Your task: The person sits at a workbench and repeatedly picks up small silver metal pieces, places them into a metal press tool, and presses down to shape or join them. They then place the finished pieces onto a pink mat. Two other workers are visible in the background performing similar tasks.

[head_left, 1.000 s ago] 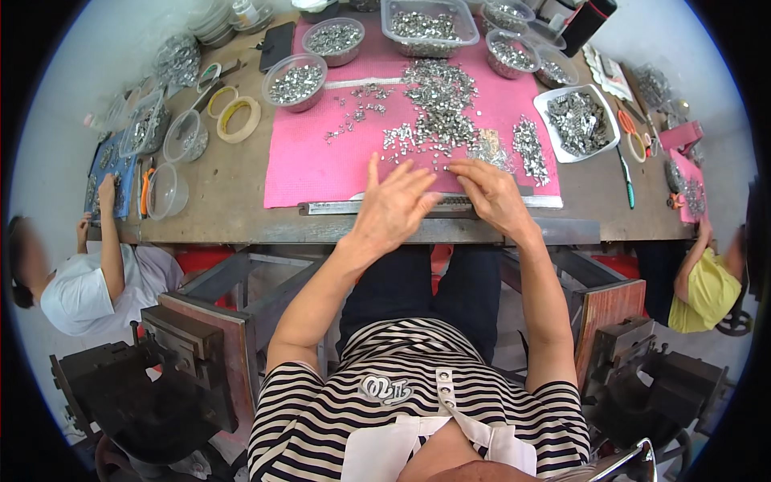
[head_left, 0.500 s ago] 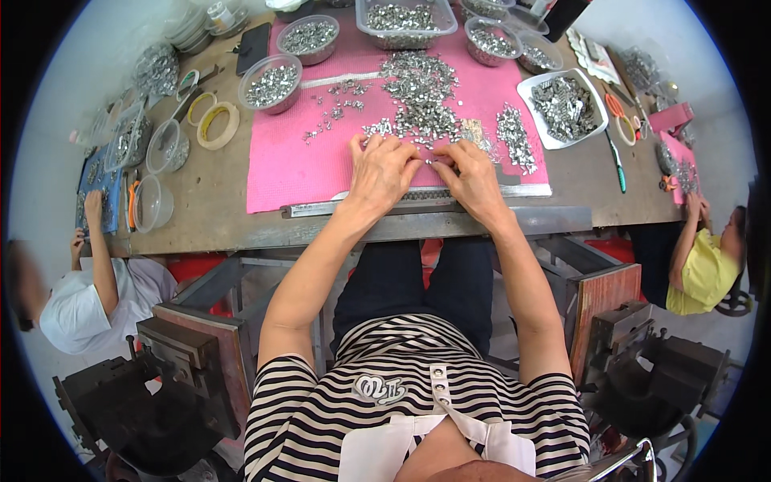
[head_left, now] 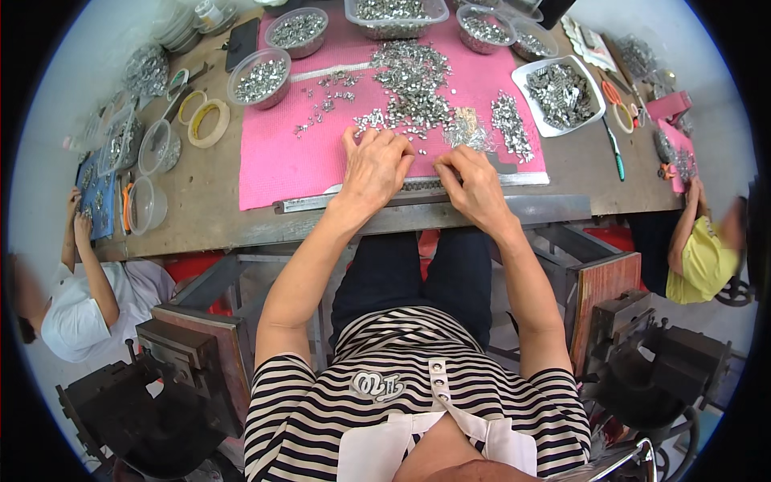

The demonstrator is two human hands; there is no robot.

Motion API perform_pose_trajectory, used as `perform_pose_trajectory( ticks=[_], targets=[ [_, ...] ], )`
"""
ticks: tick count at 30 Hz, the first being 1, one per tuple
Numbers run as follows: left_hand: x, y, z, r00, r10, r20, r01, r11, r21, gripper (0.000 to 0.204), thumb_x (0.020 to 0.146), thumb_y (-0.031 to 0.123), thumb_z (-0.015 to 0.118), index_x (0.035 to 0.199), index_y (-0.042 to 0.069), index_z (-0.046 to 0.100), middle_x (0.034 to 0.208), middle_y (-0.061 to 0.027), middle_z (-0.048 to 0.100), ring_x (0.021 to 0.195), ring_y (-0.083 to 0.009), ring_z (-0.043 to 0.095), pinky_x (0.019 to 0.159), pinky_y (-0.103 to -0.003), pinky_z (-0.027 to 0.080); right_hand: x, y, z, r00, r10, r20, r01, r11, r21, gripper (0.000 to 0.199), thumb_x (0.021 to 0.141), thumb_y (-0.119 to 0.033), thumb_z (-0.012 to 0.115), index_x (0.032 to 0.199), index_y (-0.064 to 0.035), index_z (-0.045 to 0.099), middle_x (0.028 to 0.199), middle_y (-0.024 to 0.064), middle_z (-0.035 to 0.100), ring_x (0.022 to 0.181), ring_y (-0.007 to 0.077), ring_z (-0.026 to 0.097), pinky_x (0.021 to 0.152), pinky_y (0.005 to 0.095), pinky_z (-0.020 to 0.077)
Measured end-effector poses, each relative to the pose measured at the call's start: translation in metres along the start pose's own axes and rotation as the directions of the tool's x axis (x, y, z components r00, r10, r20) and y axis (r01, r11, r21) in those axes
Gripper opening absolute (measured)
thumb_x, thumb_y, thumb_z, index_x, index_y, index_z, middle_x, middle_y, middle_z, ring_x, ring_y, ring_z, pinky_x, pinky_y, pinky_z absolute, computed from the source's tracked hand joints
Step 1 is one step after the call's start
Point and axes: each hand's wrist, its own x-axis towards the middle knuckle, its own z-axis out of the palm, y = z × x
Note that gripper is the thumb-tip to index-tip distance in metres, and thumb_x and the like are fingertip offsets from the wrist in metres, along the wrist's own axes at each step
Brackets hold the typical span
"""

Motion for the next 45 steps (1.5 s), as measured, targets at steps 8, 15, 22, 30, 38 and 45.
perform_pose_trajectory(
  ticks=[8,15,22,30,38,45],
  targets=[
    [-0.005,0.003,-0.001,0.998,0.025,-0.052,-0.026,1.000,-0.015,0.007,0.089,0.016,0.075,0.092,0.010,0.071,0.084,-0.0009,0.062,0.089,-0.0220,0.060,0.108,-0.059,0.029,-0.022,-0.011,0.009,0.996,-0.023,-0.085,0.025,0.999,0.028,0.008,0.086,-0.004,0.074,0.093,-0.0046,0.072,0.089,0.0075,0.064,0.088,0.0272,0.061,0.078,0.0405,0.0442],
    [-0.014,0.017,-0.015,0.999,0.020,-0.038,-0.025,0.993,-0.116,0.008,0.089,0.015,0.076,0.094,0.010,0.070,0.086,-0.0013,0.063,0.087,-0.0214,0.061,0.111,-0.057,0.028,-0.006,0.005,0.009,0.998,0.016,-0.057,-0.013,0.999,0.049,0.009,0.086,-0.008,0.075,0.094,-0.0046,0.074,0.087,0.0089,0.064,0.087,0.0294,0.063,0.079,0.0422,0.0453],
    [-0.025,0.027,-0.011,0.999,0.053,0.007,-0.051,0.988,-0.148,0.010,0.087,0.014,0.076,0.093,0.010,0.069,0.085,-0.0018,0.062,0.087,-0.0215,0.061,0.111,-0.057,0.029,0.025,0.022,0.025,1.000,0.011,-0.006,-0.011,0.998,-0.056,0.008,0.087,-0.011,0.074,0.094,-0.0054,0.073,0.088,0.0103,0.064,0.089,0.0303,0.063,0.081,0.0431,0.0442],
    [-0.028,0.026,-0.010,0.998,0.062,0.000,-0.060,0.979,-0.196,0.010,0.088,0.013,0.075,0.094,0.009,0.070,0.086,-0.0027,0.064,0.087,-0.0226,0.062,0.114,-0.059,0.028,0.005,0.008,0.006,1.000,-0.014,0.020,0.015,0.999,-0.033,0.007,0.090,-0.007,0.071,0.091,-0.0046,0.065,0.087,0.0090,0.061,0.086,0.0291,0.060,0.081,0.0410,0.0405],
    [-0.027,0.030,-0.006,0.999,0.029,-0.020,-0.032,0.984,-0.173,0.012,0.089,0.016,0.077,0.097,0.008,0.070,0.086,-0.0035,0.064,0.087,-0.0240,0.062,0.115,-0.059,0.029,-0.014,-0.005,-0.003,0.996,-0.085,-0.009,0.085,0.996,-0.006,0.006,0.088,-0.005,0.072,0.093,-0.0048,0.068,0.086,0.0082,0.060,0.086,0.0271,0.059,0.081,0.0401,0.0419],
    [-0.028,0.031,-0.003,0.998,0.056,-0.043,-0.061,0.989,-0.133,0.016,0.086,0.018,0.079,0.095,0.010,0.070,0.088,-0.0031,0.062,0.089,-0.0244,0.061,0.113,-0.060,0.030,-0.001,0.010,0.002,1.000,-0.007,0.028,0.006,0.999,0.054,0.005,0.089,-0.008,0.072,0.093,-0.0063,0.072,0.087,0.0076,0.063,0.086,0.0275,0.062,0.080,0.0410,0.0426]
  ],
)
